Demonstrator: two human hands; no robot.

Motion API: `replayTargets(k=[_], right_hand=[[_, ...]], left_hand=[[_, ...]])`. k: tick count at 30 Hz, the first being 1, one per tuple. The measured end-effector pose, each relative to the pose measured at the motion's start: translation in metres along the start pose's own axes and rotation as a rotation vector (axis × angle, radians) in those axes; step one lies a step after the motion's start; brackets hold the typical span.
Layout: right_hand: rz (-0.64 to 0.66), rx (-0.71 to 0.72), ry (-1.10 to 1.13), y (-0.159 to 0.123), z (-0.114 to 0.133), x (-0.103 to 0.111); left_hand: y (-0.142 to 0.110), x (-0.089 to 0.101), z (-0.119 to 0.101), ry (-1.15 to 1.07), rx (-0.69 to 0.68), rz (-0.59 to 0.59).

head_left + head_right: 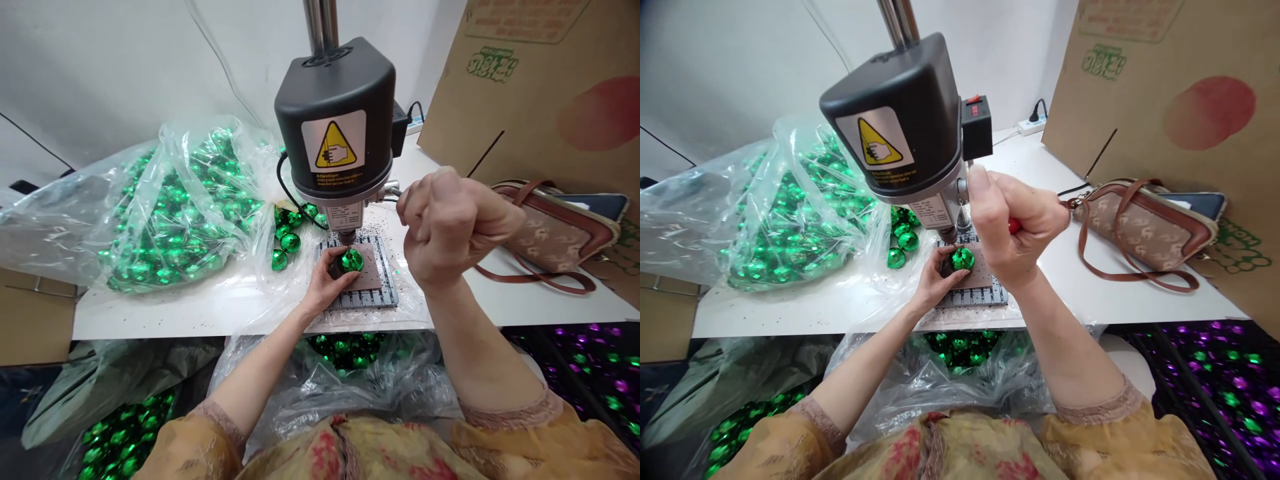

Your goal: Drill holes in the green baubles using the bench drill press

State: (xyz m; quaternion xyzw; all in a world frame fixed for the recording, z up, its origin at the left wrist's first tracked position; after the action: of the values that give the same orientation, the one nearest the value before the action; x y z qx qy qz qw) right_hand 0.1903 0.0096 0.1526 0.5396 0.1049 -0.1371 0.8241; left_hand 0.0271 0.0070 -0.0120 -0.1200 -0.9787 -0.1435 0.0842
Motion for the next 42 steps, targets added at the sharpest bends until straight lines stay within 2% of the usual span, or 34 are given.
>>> replayTargets(k=[10, 20, 22, 26, 30, 35, 38, 40, 42], right_hand=[[0.063, 0.081, -0.053, -0.011, -0.004, 0.007], [0.098, 0.291, 0.048, -0.027, -0.017, 0.012], [0.11, 0.255, 0.021, -0.025, -0.013, 0.01], [0.008, 0.039, -0.049, 0.003, 0.002, 0.0], [0.064, -0.119, 0.036, 0.039, 0.007, -0.016], [0.043, -0.106, 0.126, 0.049, 0.0, -0.02], [0.037, -0.095, 0.14, 0.047, -0.002, -0.019], [0.042, -0.091, 0.136, 0.046, -0.001, -0.019], [0.042, -0.109, 0.111, 0.046, -0.001, -0.019]], left_hand=[[0.0, 0.002, 0.006, -0.004, -0.001, 0.011], [-0.001, 0.002, 0.004, -0.004, 0.001, -0.005], [-0.001, 0.001, 0.003, -0.003, 0.003, -0.009], [0.0, 0.001, 0.0, -0.006, 0.0, -0.017], [-0.001, 0.0, -0.002, 0.021, 0.003, -0.034], [-0.006, 0.001, -0.005, 0.095, 0.0, -0.099], [-0.019, 0.005, -0.014, 0.177, -0.095, -0.119], [-0.037, 0.007, -0.024, 0.247, -0.189, -0.047], [-0.061, 0.009, -0.036, 0.345, -0.275, 0.114]])
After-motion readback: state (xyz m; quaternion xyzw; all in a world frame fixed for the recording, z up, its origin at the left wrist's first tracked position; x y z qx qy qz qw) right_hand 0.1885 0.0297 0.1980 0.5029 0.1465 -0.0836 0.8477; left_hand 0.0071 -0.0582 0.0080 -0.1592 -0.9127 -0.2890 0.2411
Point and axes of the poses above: each hand's wrist, its own y-axis towards the middle knuckle, its own x-axis out of the back of the hand, z = x × y, the point moved 2 cm from there along y, towards the middle knuckle, and after that the axes turned 7 degrees about z, right-handed, at the moved point
